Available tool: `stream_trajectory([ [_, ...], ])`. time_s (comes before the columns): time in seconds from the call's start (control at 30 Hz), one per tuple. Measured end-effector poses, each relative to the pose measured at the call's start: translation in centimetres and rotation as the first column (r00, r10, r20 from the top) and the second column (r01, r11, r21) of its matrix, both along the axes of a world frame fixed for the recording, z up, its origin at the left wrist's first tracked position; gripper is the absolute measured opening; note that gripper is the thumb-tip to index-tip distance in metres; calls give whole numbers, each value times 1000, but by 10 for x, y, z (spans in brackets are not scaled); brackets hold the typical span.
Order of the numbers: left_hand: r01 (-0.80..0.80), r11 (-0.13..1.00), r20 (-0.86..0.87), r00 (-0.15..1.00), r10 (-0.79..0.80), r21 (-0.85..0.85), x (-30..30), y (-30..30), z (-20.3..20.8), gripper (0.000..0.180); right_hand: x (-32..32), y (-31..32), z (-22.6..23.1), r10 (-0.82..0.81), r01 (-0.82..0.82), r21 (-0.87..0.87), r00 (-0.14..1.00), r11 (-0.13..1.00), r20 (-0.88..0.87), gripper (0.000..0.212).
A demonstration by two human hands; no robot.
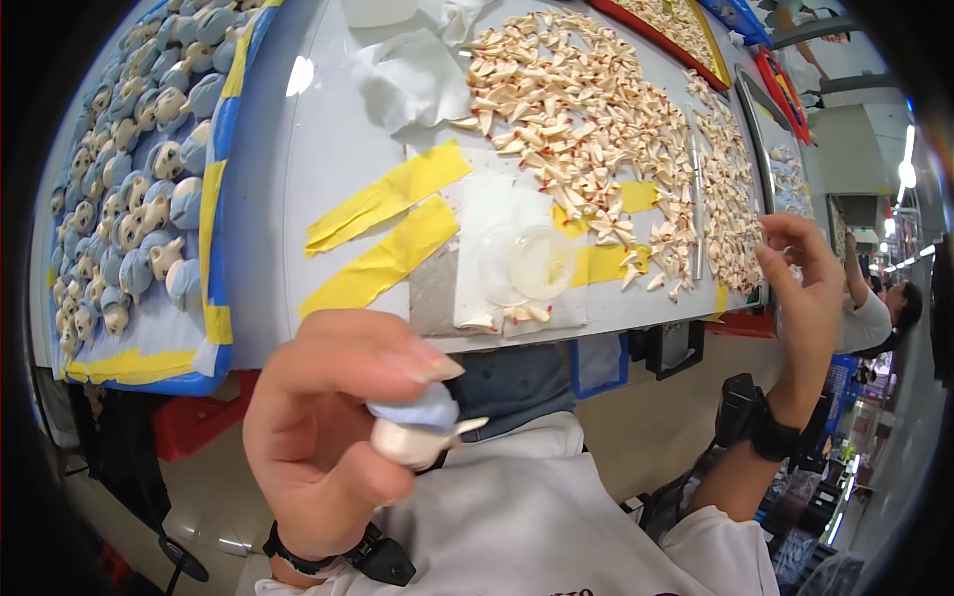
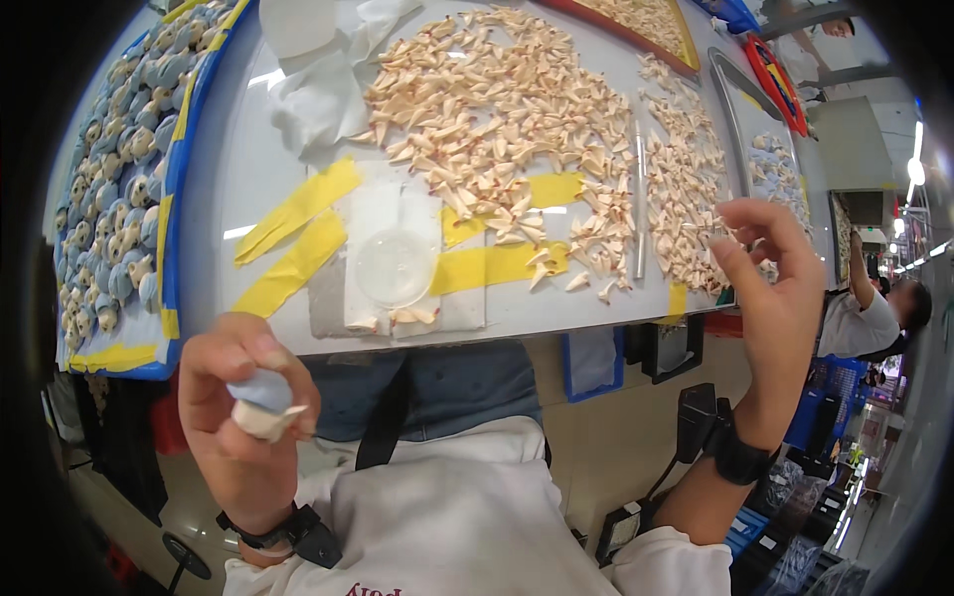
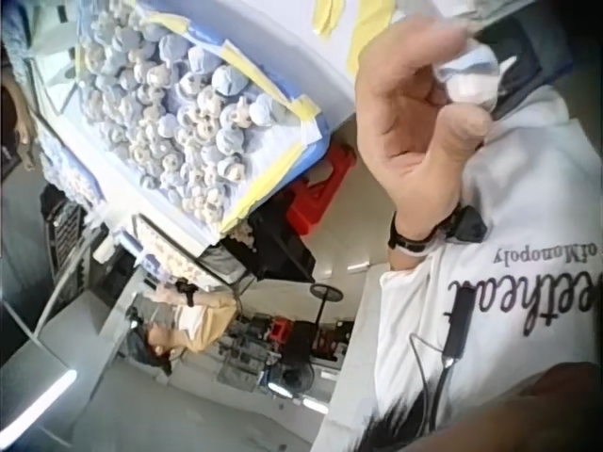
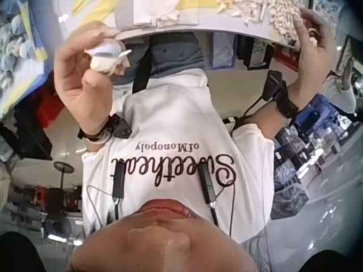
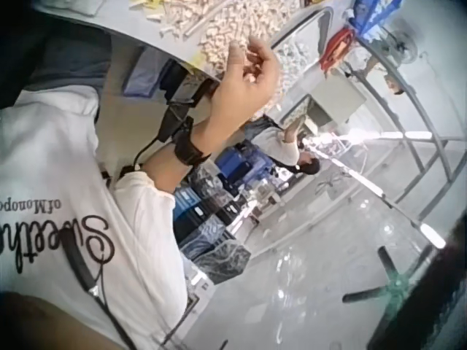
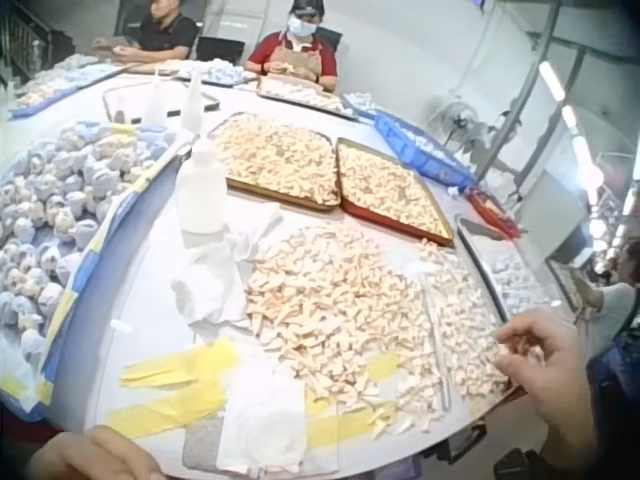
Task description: The person assembles small doll heads by inserting individual strands of light-colored hair into the top of the heads. They pick up a doll head from a blue tray, insert a hair strand, and place the head back on the tray. This process is repeated continuously throughout the video.
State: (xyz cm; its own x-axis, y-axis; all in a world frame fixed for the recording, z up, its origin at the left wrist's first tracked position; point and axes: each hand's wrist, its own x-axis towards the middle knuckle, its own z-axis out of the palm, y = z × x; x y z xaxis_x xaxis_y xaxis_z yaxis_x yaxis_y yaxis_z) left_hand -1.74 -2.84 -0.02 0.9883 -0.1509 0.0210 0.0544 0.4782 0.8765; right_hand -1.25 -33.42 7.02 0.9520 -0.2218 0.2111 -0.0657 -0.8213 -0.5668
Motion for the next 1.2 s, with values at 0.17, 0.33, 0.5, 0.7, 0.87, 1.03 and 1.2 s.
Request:
stream_trajectory([
  [0.17, -104, 994, -54, 993, 102, -25, -3, -18, 15, 47, 10, -15, -17, 64, -90, -250, 992, 964, -109, 25],
  [0.33, -9, 1000, 7, 1000, 9, 17, -1, -14, 10, 45, 13, -19, -22, 18, -41, -322, 997, 946, -76, 14],
  [0.5, -6, 1000, 3, 1000, 6, 20, -2, -15, 11, 44, 14, -22, -21, 11, -31, -312, 998, 949, -65, 7],
  [0.7, 33, 999, 26, 999, -34, 35, -1, -22, 9, 43, 8, -30, -19, -46, 27, 210, 995, 977, 85, 3],
  [0.87, 33, 997, 32, 999, -35, 73, 0, -16, 6, 40, 0, -9, -6, -99, 60, 325, 990, 944, 105, 13],
  [1.03, 71, 997, -15, 997, -71, 36, -2, -10, 8, 43, -8, 9, -4, 16, -16, 402, 1000, 916, 3, 19],
  [1.2, 87, 995, -94, 991, -91, -38, -1, -8, 12, 49, -12, 25, -4, 54, -50, 596, 998, 802, 12, 15],
])
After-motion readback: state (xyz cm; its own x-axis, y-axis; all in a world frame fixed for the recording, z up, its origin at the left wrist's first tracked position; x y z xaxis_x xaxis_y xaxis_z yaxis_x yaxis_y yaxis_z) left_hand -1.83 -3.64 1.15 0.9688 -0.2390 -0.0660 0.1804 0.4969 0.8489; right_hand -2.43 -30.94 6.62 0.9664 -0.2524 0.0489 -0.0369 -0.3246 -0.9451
